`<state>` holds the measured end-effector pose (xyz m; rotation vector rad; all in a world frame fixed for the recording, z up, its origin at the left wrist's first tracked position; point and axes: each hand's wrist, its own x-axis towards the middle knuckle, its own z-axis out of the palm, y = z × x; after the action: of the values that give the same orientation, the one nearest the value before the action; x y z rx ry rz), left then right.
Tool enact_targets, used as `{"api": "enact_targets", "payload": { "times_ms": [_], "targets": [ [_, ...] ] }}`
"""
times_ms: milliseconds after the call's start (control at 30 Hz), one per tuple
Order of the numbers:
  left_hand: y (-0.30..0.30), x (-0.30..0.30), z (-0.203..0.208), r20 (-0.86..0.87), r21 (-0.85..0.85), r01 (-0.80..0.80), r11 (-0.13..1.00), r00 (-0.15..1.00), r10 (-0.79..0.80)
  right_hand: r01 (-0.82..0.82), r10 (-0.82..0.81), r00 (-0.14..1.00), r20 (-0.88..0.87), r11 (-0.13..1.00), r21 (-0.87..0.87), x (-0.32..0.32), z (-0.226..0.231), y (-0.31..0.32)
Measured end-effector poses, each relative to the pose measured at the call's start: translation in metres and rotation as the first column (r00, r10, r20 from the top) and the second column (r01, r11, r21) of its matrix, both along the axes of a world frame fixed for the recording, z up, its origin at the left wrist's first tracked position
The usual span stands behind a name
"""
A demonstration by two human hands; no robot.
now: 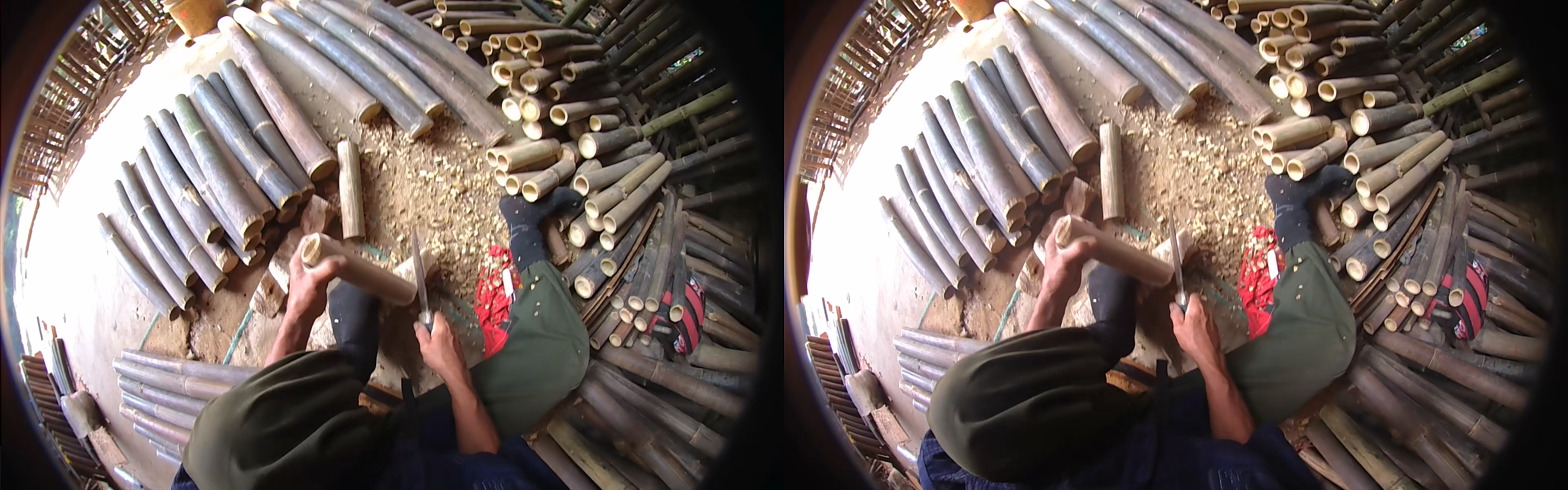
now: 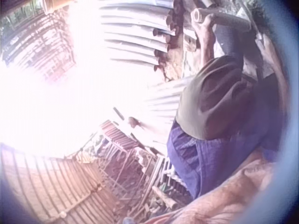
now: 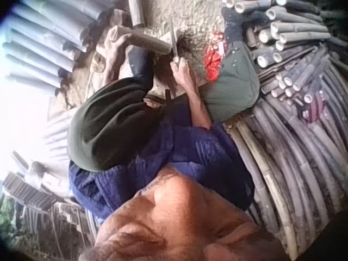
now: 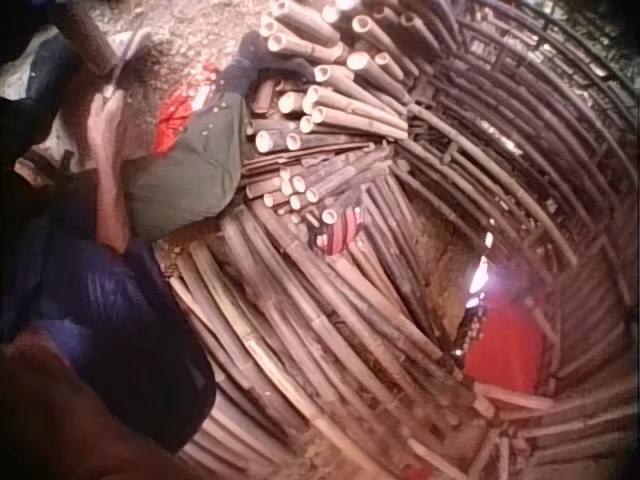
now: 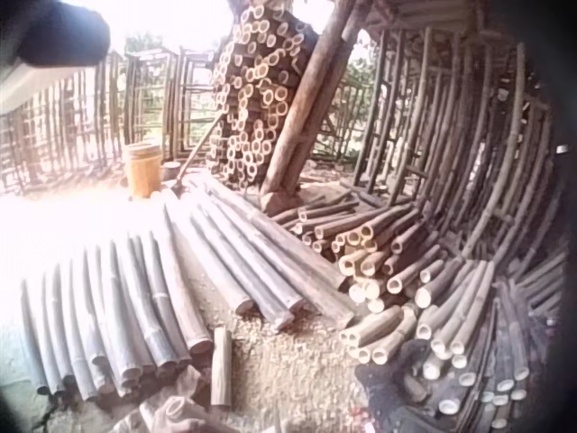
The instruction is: The person sits on the ground in a workshop and uses a knife to shave the outer layer of bamboo segments. They hold the bamboo piece against their leg and scrape the blade along its length to remove the outer skin, creating a pile of shavings.
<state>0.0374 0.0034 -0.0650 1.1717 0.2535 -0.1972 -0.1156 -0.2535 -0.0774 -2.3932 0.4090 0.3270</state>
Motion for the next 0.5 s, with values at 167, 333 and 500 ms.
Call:
{"api": "enact_targets", "payload": {
  "times_ms": [167,333,500],
  "targets": [
    [-0.012,-0.012,-0.01,-0.053,-0.021,-0.299,0.954,0.953,0.298,-0.027,-0.007,0.973,0.23,0.989,0.145,0.033,0.103,0.023],
    [-0.025,-0.006,-0.003,0.045,0.024,-0.245,0.969,0.969,0.244,0.035,-0.068,0.961,0.27,0.992,0.124,0.022,0.039,0.017],
    [-0.024,-0.005,0.005,0.105,0.104,-0.214,0.971,0.973,0.203,-0.045,0.045,0.999,-0.001,0.998,0.034,0.025,0.033,0.012]
  ]
}}
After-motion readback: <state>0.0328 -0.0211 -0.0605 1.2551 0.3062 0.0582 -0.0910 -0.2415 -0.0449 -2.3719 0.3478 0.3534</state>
